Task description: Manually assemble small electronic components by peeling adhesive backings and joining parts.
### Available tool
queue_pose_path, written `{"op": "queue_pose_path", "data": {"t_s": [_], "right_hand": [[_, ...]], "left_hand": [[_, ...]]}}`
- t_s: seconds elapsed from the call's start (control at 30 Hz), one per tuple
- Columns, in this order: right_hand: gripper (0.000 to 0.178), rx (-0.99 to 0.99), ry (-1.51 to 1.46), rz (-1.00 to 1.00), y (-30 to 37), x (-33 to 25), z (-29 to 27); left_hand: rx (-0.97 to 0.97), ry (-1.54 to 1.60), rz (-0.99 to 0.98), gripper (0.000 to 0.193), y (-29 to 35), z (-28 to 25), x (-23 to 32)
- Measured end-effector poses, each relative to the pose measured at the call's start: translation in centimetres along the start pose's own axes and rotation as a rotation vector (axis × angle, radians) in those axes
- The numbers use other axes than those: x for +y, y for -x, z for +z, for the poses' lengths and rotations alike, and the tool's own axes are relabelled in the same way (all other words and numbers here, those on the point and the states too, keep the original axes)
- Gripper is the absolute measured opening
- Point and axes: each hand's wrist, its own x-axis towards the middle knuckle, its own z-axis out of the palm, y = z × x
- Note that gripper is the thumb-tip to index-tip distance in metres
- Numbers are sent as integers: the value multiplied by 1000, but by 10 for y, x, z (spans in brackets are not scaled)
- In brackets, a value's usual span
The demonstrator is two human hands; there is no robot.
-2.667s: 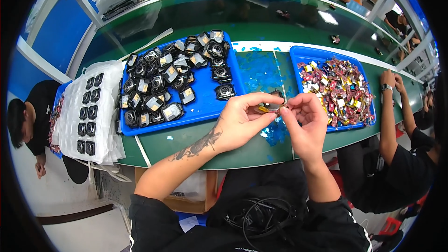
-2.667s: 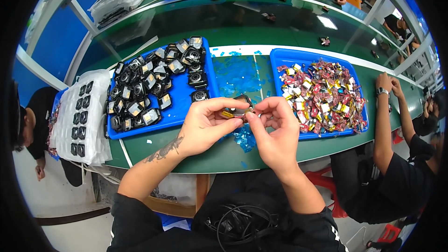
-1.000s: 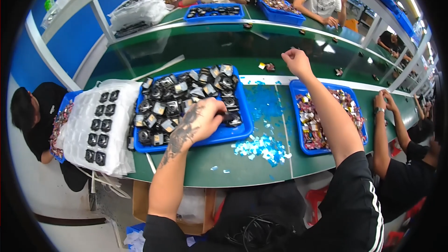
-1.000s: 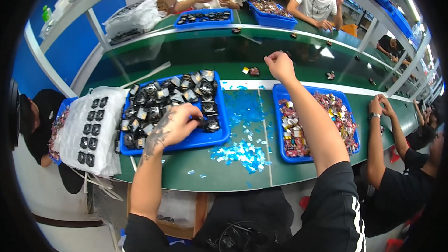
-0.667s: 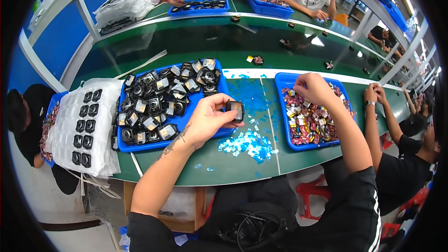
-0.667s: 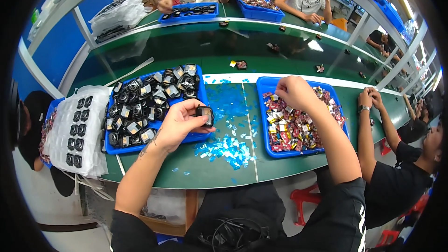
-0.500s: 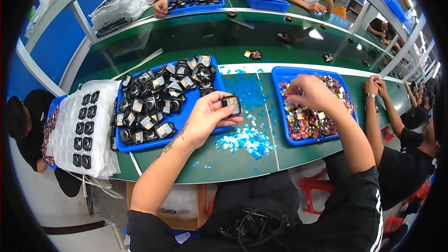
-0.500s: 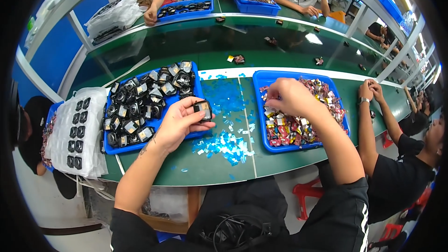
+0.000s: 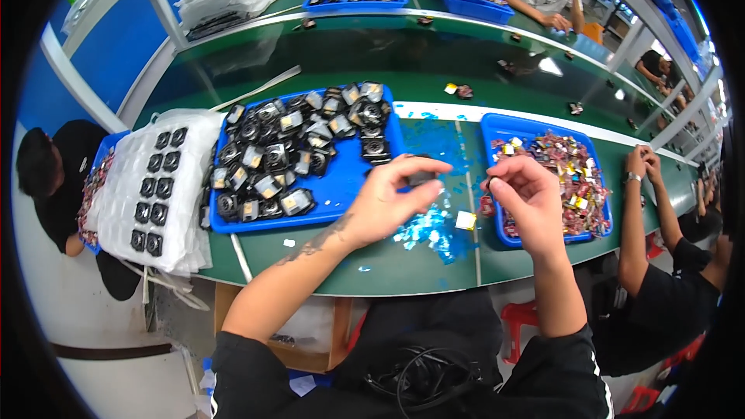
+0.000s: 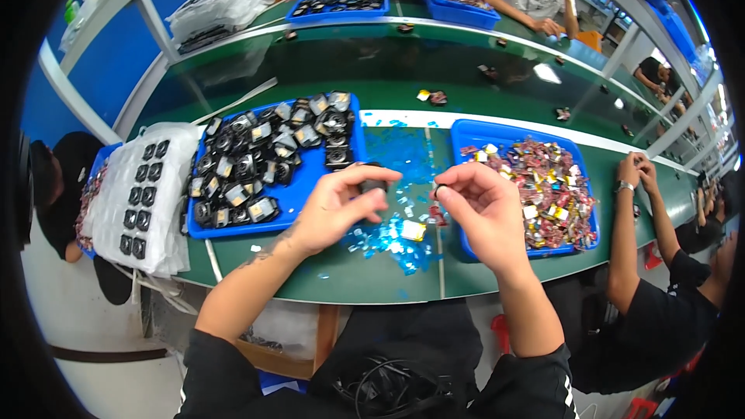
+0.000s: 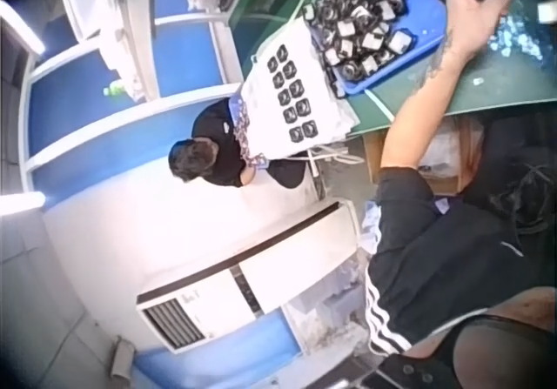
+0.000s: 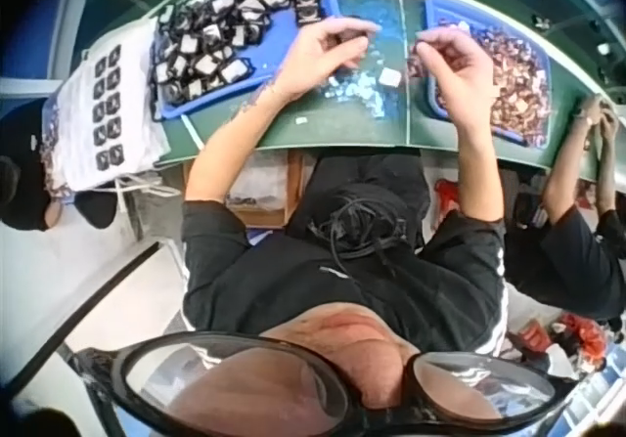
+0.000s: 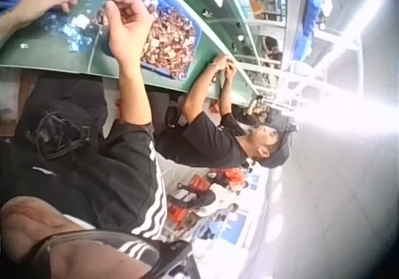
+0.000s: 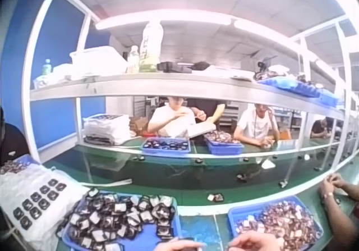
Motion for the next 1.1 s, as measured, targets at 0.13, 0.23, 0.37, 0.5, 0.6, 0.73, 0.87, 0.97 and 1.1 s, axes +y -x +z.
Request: {"op": "queue_pose_path", "data": {"t_s": [0.13, 0.23, 0.37, 0.5, 0.6, 0.73, 0.87, 0.97, 1.1], "right_hand": [[13, -16, -26, -26, 5, 9, 27], [11, 6, -59, -22, 2, 10, 32], [10, -15, 88, -98, 1, 6, 34], [9, -12, 43, 17, 5, 1, 34], [8, -28, 12, 80, 5, 2, 31], [9, -125, 11, 117, 4, 7, 22], [9, -267, -15, 236, -7, 11, 9], [8, -114, 111, 237, -8, 27, 15], [15, 56, 1095, -425, -3, 33, 19]], "left_hand": [[1, -204, 169, 22, 2, 9, -1], [52, -249, 191, 21, 2, 6, 0], [124, -342, 317, 19, 3, 5, -3], [110, -481, 434, 18, 4, 8, -3], [94, -406, 395, 16, 5, 11, -1], [97, -589, 481, 15, 5, 13, -4], [58, -699, 544, 15, 5, 10, -4], [63, -913, 665, 15, 3, 10, -2], [84, -500, 431, 11, 3, 18, -6]]}}
